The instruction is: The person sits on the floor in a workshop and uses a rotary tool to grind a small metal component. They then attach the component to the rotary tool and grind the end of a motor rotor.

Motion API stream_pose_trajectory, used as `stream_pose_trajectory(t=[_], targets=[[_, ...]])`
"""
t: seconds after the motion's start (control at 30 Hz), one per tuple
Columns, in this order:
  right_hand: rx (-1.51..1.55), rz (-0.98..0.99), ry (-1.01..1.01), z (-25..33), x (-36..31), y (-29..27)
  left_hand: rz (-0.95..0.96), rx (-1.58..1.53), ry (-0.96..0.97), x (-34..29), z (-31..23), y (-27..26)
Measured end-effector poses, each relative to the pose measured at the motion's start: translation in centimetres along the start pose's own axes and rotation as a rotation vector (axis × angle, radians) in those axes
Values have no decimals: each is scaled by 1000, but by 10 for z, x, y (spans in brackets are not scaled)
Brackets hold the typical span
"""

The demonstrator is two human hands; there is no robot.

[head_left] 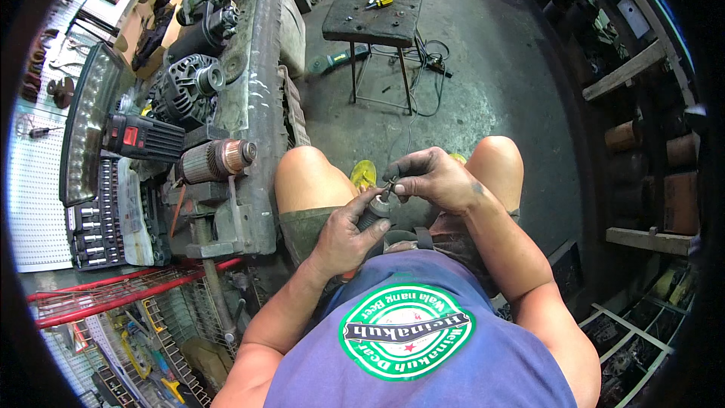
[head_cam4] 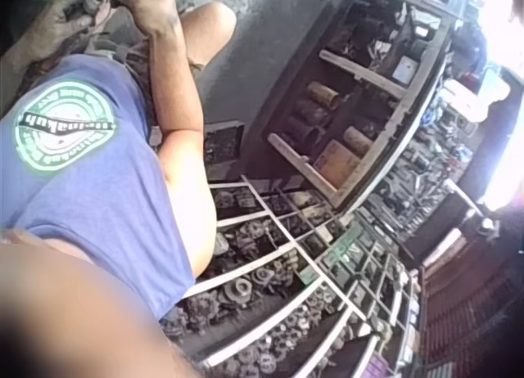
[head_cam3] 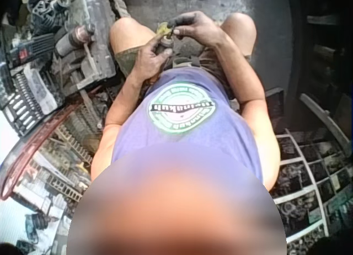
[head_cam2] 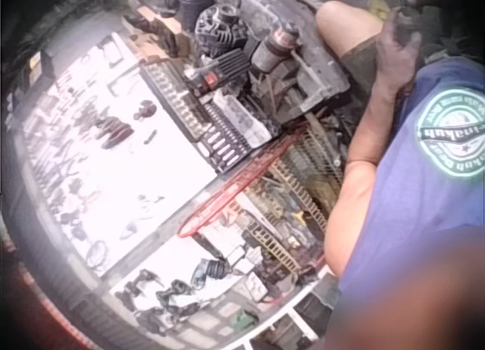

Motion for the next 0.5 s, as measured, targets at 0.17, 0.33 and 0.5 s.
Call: stream_pose_trajectory(t=[0.17, 0.33, 0.5], targets=[[-43, 16, -12, 16, -11, 8, 26, -2, 90, -7, -6, -1], [-118, 63, -164, 41, -29, 37, 95, -83, 166, -27, -20, -5], [-18, 89, -161, 45, -33, 61, 106, -130, 254, -40, -26, -11]])
Point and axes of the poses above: each hand's wrist, its own x-axis towards the middle knuckle, its own y-axis out of the palm, z = x × y, the point moved 6 cm from there along x, towards the middle knuckle, and after that the axes turned 6 degrees about -x, right-handed, at the moved point
